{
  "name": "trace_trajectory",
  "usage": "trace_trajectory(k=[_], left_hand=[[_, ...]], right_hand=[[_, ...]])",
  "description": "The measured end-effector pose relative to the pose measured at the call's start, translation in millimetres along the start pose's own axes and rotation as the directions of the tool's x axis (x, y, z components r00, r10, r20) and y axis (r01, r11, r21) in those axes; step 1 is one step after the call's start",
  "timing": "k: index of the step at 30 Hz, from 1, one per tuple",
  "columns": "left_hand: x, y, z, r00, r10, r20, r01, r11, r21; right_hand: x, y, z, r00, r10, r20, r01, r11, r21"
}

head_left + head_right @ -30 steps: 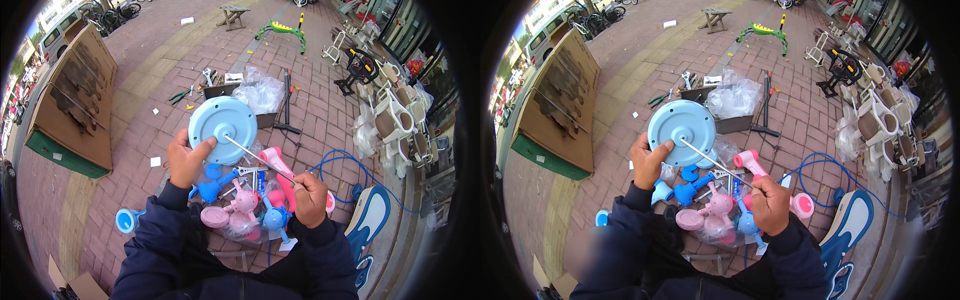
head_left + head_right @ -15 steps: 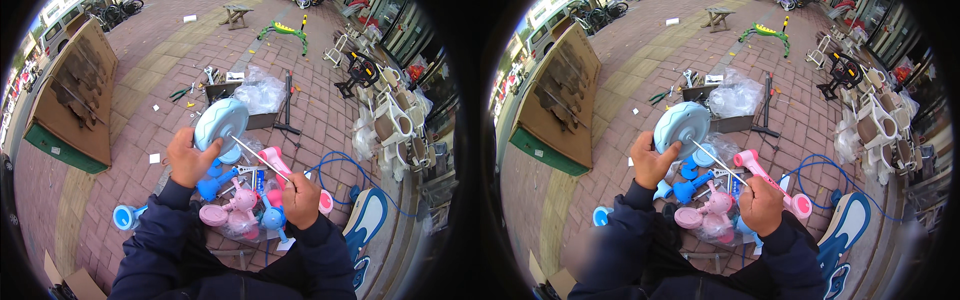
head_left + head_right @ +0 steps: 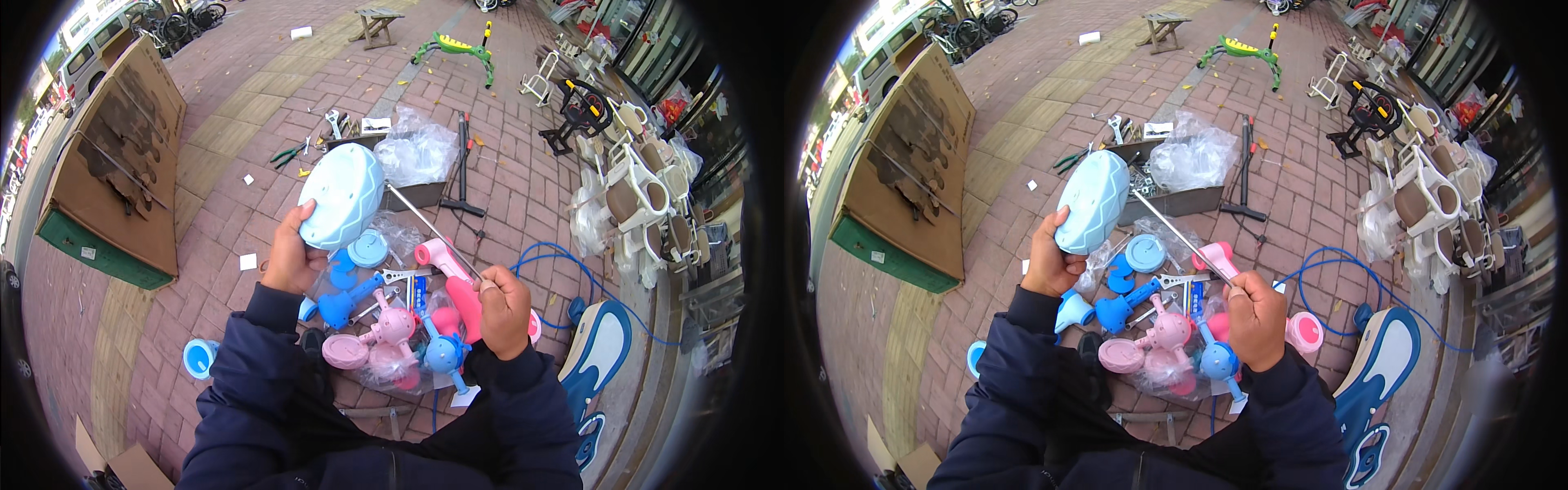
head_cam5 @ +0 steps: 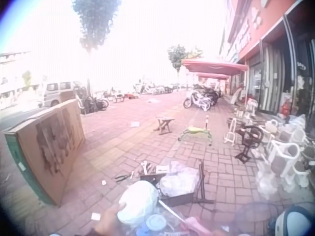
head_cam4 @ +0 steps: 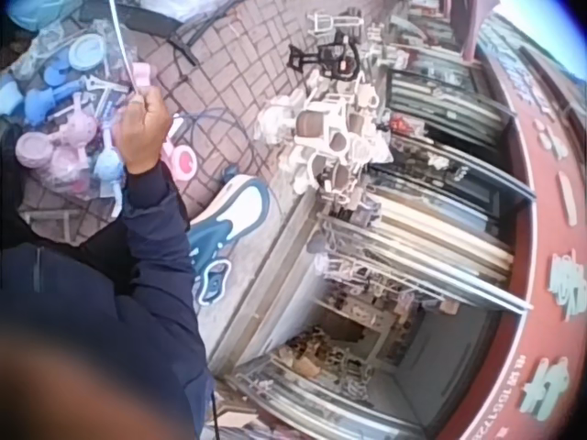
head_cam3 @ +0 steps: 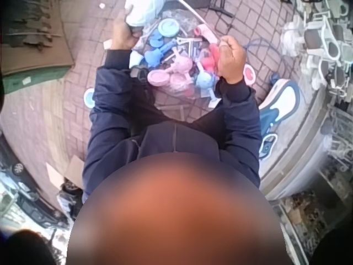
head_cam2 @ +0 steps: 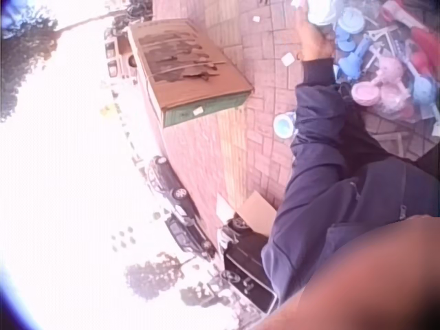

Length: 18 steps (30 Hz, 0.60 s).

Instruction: The person assembles a blue and white duck-shaped ride-on toy by inserting a metal rod into the wheels, attaching the body, and securing the seat. They then attach the head and propeller to complete the toy.

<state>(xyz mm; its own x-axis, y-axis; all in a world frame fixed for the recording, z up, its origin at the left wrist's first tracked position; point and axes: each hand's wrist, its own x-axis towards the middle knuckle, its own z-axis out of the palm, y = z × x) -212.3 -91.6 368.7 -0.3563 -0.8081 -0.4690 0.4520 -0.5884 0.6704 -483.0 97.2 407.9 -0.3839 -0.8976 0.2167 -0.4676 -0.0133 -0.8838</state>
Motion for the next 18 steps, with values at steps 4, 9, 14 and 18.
trace_trajectory(k=[4,9,14,18], left_hand=[[4.0,-11.0,-0.1,0.895,-0.218,0.388,0.319,0.923,-0.216],[-1.4,-26.4,5.4,0.748,-0.253,0.613,0.437,0.883,-0.169],[-5.0,-36.0,8.6,0.678,-0.262,0.687,0.503,0.847,-0.174],[-0.7,-34.0,5.2,0.655,-0.274,0.704,0.514,0.844,-0.151]], right_hand=[[-0.9,4.8,0.0,0.995,0.074,0.072,-0.085,0.983,0.162],[-5.5,-0.8,6.0,0.988,-0.055,0.145,0.035,0.990,0.137],[-4.5,-6.0,8.4,0.988,-0.066,0.137,0.055,0.995,0.081],[-4.5,-7.8,4.9,0.985,-0.104,0.137,0.107,0.994,-0.013]])
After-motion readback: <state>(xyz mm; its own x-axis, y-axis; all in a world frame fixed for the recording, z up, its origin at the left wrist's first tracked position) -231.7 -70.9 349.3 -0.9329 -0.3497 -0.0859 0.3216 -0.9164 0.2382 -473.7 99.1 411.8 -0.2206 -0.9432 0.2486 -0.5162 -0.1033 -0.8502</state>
